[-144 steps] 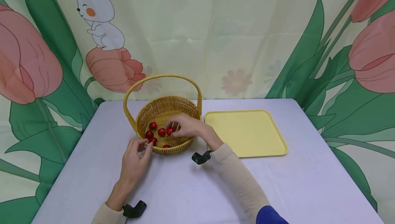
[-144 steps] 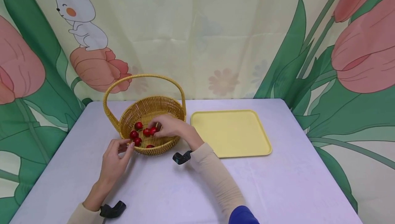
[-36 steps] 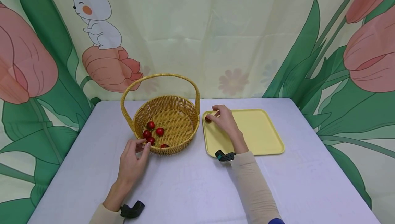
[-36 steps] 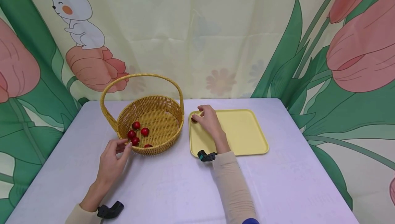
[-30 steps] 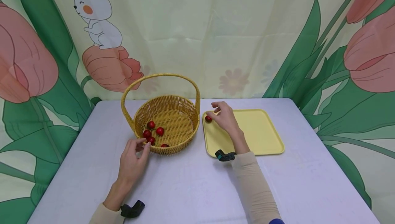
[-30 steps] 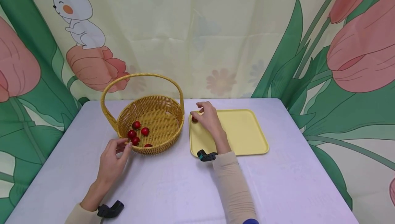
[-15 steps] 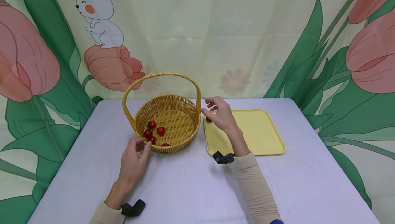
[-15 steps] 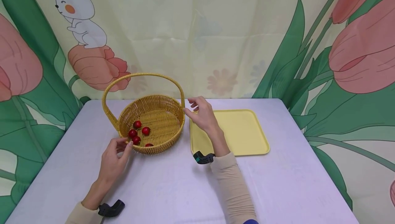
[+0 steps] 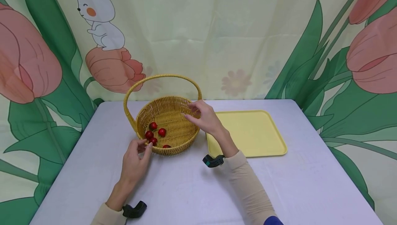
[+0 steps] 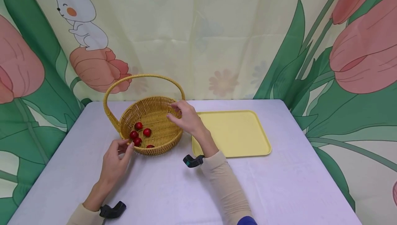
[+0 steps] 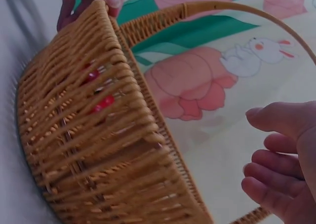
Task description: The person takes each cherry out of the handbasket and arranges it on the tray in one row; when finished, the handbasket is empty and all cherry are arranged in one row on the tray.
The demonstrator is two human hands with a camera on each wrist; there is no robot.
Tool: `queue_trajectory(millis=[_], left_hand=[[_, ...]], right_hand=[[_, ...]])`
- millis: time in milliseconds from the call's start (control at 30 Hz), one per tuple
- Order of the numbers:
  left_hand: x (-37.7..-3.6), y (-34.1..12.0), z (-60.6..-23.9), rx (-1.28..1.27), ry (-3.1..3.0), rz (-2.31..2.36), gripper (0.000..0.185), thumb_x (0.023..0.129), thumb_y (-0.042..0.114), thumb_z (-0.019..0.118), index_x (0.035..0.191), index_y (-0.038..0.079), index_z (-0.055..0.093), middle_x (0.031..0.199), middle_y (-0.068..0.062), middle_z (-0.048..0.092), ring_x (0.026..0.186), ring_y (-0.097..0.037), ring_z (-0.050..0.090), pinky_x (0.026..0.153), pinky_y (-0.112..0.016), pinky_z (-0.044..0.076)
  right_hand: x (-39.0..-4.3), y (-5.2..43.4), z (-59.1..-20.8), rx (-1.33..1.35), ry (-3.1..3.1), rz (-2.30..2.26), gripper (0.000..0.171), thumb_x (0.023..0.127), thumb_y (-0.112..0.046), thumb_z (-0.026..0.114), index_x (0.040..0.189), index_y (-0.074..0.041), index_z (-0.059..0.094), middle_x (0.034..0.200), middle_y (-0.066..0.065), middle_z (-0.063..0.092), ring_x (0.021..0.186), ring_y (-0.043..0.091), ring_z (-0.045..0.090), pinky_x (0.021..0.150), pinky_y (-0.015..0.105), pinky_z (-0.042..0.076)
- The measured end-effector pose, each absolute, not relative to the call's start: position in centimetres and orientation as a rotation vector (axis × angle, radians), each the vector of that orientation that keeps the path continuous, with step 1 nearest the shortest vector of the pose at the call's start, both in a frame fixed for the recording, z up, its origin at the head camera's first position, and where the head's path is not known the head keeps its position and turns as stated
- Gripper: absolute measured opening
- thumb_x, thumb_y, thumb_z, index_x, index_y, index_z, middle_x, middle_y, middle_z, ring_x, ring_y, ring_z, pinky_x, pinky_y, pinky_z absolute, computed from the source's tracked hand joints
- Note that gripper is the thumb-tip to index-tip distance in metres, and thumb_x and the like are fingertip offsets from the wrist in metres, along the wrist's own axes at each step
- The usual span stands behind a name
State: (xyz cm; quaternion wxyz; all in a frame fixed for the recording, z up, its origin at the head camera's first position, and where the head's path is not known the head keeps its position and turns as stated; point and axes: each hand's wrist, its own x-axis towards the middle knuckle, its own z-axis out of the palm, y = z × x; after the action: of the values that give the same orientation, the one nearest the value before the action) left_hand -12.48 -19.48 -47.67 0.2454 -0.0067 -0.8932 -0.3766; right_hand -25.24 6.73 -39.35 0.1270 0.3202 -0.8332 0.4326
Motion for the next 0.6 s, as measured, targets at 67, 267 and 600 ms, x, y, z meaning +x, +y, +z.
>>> queue_trajectory(millis=[67, 267, 600], left_hand=[[-12.5, -19.5, -47.7, -0.013, -2.438, -1.028, 0.031, 0.097, 0.025, 0.065, 0.117, 0.002, 0.059, 0.099, -0.007, 0.062, 0.086, -0.019, 0.062, 0.066, -0.034, 0.056], [-12.5, -19.4, -47.6, -0.012, -2.443, -1.018, 0.03, 0.096, 0.023, 0.067, 0.116, 0.003, 0.058, 0.099, -0.007, 0.062, 0.087, -0.02, 0.063, 0.066, -0.032, 0.055], [-12.5, -19.5, -47.6, -0.034, -2.43, -1.014, 0.031, 0.097, 0.026, 0.065, 0.117, 0.002, 0.059, 0.101, -0.008, 0.063, 0.089, -0.022, 0.065, 0.068, -0.038, 0.057]], right_hand=[[-25.5, 6.0, -39.5, 0.945, -2.463, 1.255, 0.038, 0.09, -0.019, 0.075, 0.12, 0.0, 0.065, 0.111, 0.013, 0.067, 0.099, 0.031, 0.065, 0.082, 0.041, 0.059], [-26.4, 4.0, -40.2, 0.996, -2.545, 1.26, 0.039, 0.089, -0.019, 0.075, 0.122, 0.0, 0.065, 0.114, 0.015, 0.066, 0.102, 0.027, 0.066, 0.086, 0.039, 0.059], [-27.1, 1.6, -40.9, 1.077, -2.66, 1.142, 0.044, 0.091, -0.024, 0.074, 0.127, 0.0, 0.062, 0.12, 0.016, 0.065, 0.105, 0.024, 0.064, 0.092, 0.034, 0.056]])
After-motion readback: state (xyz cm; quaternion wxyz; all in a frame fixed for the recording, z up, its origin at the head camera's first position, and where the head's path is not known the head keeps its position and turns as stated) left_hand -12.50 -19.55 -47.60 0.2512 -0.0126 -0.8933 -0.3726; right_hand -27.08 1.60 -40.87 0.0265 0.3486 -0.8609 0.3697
